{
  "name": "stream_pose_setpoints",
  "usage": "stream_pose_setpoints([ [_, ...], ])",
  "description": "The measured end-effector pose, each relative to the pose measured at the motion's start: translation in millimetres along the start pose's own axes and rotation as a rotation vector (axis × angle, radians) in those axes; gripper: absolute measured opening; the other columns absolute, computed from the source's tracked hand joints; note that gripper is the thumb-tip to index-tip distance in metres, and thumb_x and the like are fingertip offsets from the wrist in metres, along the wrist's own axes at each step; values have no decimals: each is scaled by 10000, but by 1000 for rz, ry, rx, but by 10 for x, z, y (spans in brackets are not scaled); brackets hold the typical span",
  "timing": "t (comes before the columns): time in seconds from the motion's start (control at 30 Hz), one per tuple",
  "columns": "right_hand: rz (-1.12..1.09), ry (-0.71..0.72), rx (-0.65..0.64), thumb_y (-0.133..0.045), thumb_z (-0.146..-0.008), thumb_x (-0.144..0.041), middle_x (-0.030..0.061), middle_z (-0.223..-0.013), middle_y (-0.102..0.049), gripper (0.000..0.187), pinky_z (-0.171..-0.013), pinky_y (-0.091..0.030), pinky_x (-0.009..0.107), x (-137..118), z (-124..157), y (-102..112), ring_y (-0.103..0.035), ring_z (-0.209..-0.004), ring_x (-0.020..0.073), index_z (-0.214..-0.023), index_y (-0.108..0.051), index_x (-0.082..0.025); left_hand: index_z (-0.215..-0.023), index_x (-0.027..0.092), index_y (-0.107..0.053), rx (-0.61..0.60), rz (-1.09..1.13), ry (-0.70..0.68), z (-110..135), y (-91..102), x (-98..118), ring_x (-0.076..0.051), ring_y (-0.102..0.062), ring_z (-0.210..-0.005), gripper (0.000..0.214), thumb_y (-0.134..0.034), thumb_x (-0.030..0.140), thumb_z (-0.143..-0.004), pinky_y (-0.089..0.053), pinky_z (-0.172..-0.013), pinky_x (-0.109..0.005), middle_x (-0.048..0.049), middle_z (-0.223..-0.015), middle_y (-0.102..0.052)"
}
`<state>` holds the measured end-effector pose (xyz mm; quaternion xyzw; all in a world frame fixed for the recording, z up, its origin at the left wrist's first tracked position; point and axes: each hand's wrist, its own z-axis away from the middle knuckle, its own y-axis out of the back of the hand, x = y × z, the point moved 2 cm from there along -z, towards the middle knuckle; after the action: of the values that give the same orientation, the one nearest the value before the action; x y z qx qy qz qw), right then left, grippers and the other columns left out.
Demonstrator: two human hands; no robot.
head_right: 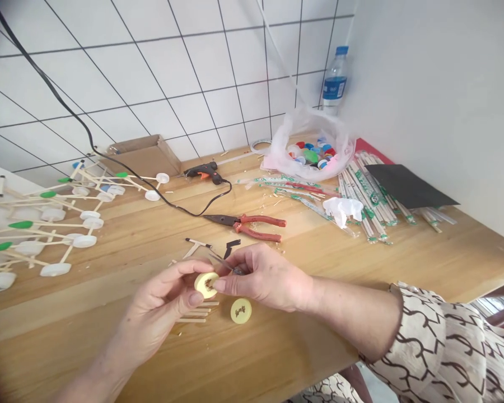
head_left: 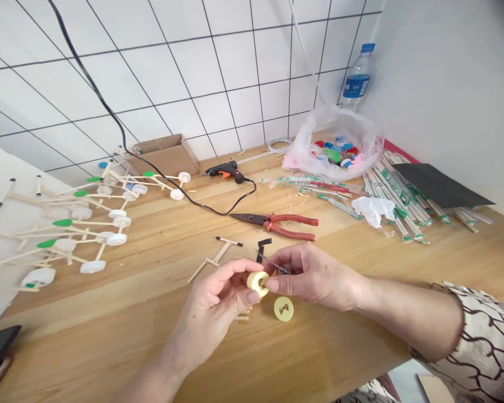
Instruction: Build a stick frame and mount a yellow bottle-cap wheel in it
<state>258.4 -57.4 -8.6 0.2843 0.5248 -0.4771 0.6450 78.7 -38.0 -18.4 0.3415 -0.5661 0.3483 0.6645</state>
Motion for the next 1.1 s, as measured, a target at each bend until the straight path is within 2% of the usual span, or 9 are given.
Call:
stream_pose_setpoints([
  [0.1,93,2,4,-665,-754,-412,-23,-730,-538,292,-575,-334,232,-1,-9,2,-429,-617,92,-846,-618,-139,-979,227,-663,-12,-77,6,11,-41,34,-147,-608,-722,193,-653,289,-797,-506,-602,-225,-24,-895,-667],
  [0.3,387,26,98,-573,-794,-289,-63,-614,-425,165,-547,-302,226,-150,-27,151,-371,-567,84,-690,-553,-163,-972,237,-632,138,-316,-89,13,-37,90,-185,-599,-771,289,-729,268,-701,-525,-608,-263,-17,-844,-629],
  [0.43,572,-65,99,-535,-803,-224,-59,-589,-415,146,-545,-300,226,-185,-46,218,-358,-557,87,-677,-564,-156,-855,229,-631,139,-595,-316,35,-78,126,-162,-596,-689,183,-729,218,-701,-528,-653,-288,-4,-811,-638],
  [0.53,594,-107,57,-533,-807,-243,-51,-603,-436,148,-544,-303,226,-166,-49,214,-362,-566,91,-696,-575,-155,-856,214,-630,51,-772,-516,73,-173,142,-190,-629,-746,154,-716,230,-729,-536,-682,-309,-32,-847,-661],
  [0.6,577,-116,8,-532,-810,-256,-57,-599,-411,169,-531,-291,221,-151,-44,199,-347,-561,86,-671,-544,-161,-902,189,-627,-9,-872,-583,100,-247,133,-219,-638,-795,216,-734,235,-720,-546,-706,-337,-60,-874,-666],
  [0.7,583,-128,-52,-513,-826,-259,-67,-580,-353,239,-502,-257,219,-143,-34,182,-319,-548,77,-611,-461,-167,-946,147,-625,-92,-991,-579,129,-348,101,-245,-630,-796,334,-786,205,-659,-555,-715,-380,-85,-887,-666],
  [0.8,641,-138,-58,-493,-835,-244,-65,-577,-357,238,-499,-259,221,-148,-31,181,-332,-547,78,-613,-456,-166,-888,143,-628,-139,-1040,-547,144,-411,69,-241,-612,-776,235,-742,120,-683,-555,-698,-391,-78,-861,-652],
  [0.9,751,-121,4,-484,-839,-224,-52,-590,-402,227,-516,-290,223,-137,-44,198,-379,-568,89,-621,-472,-164,-839,147,-613,-164,-1073,-547,154,-436,36,-237,-600,-754,124,-640,72,-743,-551,-674,-398,-75,-832,-639],
  [1.1,951,-69,145,-480,-853,-154,12,-708,-584,167,-601,-366,244,-124,-69,193,-505,-664,130,-702,-552,-154,-957,171,-544,-78,-968,-578,196,-371,-9,-255,-633,-926,210,-559,71,-773,-541,-792,-388,-109,-1003,-666],
])
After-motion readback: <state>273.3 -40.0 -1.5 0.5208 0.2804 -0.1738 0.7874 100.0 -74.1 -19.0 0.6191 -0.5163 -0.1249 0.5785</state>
